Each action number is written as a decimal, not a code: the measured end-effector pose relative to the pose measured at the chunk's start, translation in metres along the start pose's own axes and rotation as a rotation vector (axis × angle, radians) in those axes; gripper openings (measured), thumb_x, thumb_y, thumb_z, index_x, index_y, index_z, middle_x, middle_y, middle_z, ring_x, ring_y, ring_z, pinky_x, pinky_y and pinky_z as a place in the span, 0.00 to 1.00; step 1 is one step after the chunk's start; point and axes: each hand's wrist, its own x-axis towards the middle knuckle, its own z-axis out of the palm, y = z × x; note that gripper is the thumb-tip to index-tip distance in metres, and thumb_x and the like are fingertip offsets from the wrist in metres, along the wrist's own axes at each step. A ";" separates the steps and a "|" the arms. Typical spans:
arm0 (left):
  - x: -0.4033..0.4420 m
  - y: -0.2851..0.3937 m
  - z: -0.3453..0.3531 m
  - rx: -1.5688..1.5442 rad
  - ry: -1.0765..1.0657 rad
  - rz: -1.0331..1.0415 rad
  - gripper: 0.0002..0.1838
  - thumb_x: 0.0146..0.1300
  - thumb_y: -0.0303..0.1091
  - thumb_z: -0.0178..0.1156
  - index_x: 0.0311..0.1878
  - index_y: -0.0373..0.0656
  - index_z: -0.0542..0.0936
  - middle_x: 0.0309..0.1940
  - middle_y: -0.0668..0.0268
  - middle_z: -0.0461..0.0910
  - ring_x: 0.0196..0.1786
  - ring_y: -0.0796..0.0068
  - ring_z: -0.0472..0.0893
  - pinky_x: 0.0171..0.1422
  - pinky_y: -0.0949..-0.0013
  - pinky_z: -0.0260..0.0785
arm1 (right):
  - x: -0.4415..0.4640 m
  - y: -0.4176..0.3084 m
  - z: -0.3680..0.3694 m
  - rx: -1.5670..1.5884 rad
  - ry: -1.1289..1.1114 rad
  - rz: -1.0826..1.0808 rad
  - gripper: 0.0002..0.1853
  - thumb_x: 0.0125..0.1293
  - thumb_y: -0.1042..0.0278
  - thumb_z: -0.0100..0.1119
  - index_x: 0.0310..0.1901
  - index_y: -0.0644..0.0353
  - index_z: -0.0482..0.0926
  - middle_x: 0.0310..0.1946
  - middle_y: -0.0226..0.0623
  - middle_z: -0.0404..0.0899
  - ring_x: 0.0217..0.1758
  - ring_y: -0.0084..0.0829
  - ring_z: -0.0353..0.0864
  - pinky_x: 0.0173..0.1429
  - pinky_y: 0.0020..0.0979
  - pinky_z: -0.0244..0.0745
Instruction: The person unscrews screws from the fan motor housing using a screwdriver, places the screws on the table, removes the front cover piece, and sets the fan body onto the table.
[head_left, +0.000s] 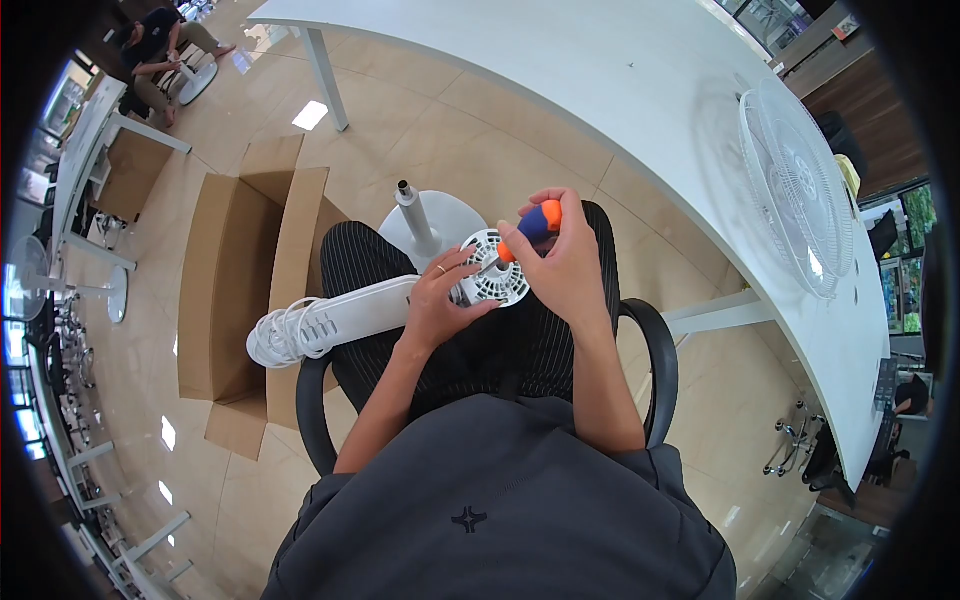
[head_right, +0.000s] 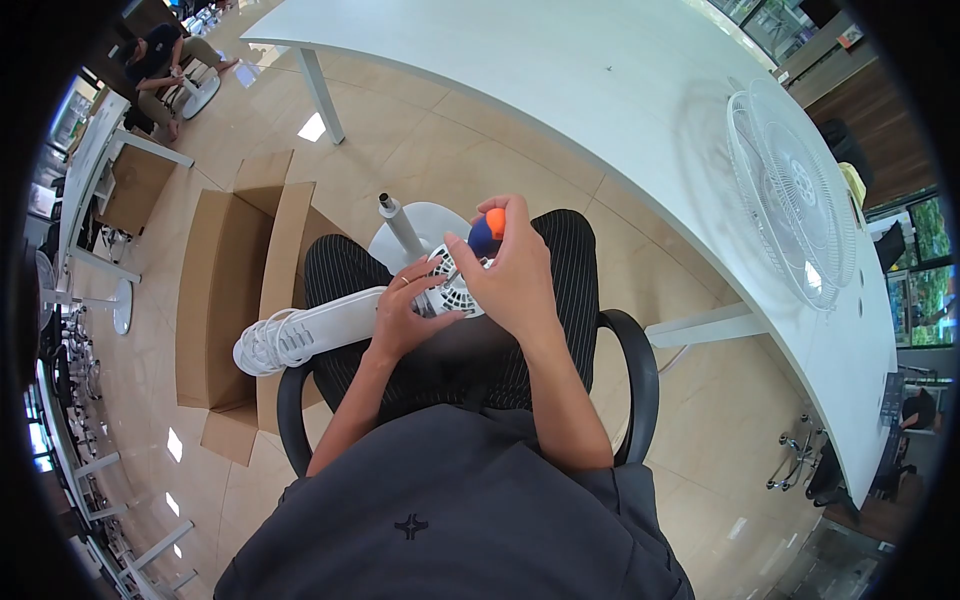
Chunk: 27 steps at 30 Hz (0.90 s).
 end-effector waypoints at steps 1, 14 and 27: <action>0.000 0.000 0.000 0.000 0.000 0.001 0.29 0.43 0.37 0.86 0.51 0.43 0.88 0.65 0.61 0.83 0.71 0.55 0.78 0.75 0.54 0.72 | 0.000 -0.007 -0.002 -0.122 -0.043 0.099 0.21 0.64 0.70 0.72 0.55 0.63 0.74 0.37 0.45 0.83 0.35 0.38 0.87 0.44 0.34 0.81; 0.001 0.001 -0.001 0.004 0.000 -0.001 0.28 0.42 0.37 0.86 0.50 0.43 0.88 0.64 0.60 0.83 0.72 0.55 0.78 0.75 0.54 0.72 | -0.001 0.003 -0.010 -0.070 -0.054 0.010 0.22 0.62 0.75 0.68 0.56 0.63 0.72 0.38 0.43 0.85 0.36 0.32 0.86 0.43 0.31 0.79; 0.001 0.001 -0.001 -0.004 -0.002 -0.008 0.30 0.42 0.36 0.86 0.52 0.43 0.88 0.64 0.60 0.84 0.71 0.55 0.79 0.75 0.55 0.72 | -0.002 0.006 -0.013 0.112 -0.108 -0.016 0.22 0.57 0.79 0.64 0.53 0.64 0.69 0.42 0.42 0.86 0.43 0.29 0.84 0.49 0.30 0.79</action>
